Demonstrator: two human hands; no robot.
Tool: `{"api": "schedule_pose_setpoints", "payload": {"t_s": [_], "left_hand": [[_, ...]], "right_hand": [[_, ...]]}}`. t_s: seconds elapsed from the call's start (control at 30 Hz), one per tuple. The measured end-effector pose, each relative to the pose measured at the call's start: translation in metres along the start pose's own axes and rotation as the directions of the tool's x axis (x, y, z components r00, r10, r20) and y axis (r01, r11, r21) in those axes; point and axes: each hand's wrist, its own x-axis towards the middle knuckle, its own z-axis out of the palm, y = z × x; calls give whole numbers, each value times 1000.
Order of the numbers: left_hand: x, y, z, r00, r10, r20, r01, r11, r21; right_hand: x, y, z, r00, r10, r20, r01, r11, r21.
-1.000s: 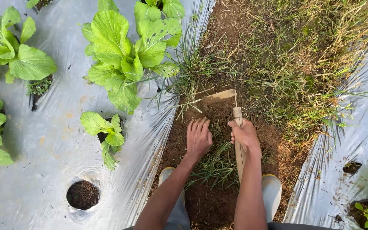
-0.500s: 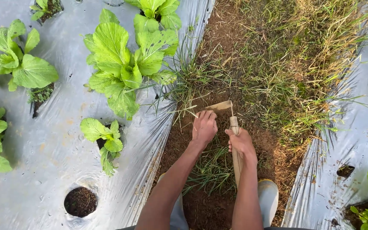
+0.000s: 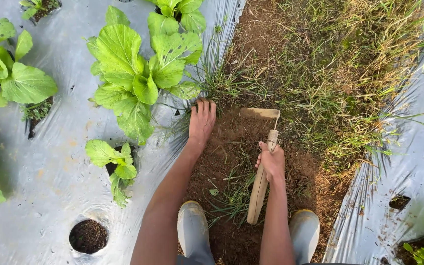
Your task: The person uses a hand hoe to loosen soil and remove weeds from a narrow path between rows of leafy green plants growing through plastic mulch. The person repeatedly scrapes the hoe along the ground and pulls up clumps of grass with their hands.
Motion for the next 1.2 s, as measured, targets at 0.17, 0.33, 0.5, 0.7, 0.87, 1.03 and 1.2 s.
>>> {"api": "schedule_pose_setpoints", "payload": {"t_s": [0.17,0.33,0.5,0.7,0.87,1.03,1.2], "left_hand": [[-13,9,-51,1000,-17,16,17,999,28],[3,24,-92,997,7,-75,-11,999,-50],[49,97,-41,957,-176,-232,67,909,-412],[94,133,-46,979,144,143,-31,804,-594],[109,142,-46,971,159,-181,-239,732,-638],[127,86,-25,969,184,-165,-243,833,-497],[82,13,-47,986,118,-115,-136,977,-166]], "right_hand": [[-7,-25,20,1000,-2,-14,3,997,74],[12,-35,51,998,-66,7,65,994,85],[115,28,66,960,-277,43,279,936,-213],[91,62,32,965,-211,153,207,977,45],[120,90,19,937,-289,194,285,957,52],[45,-27,56,994,-47,99,46,999,14],[70,-34,57,995,26,100,-43,983,178]]}}
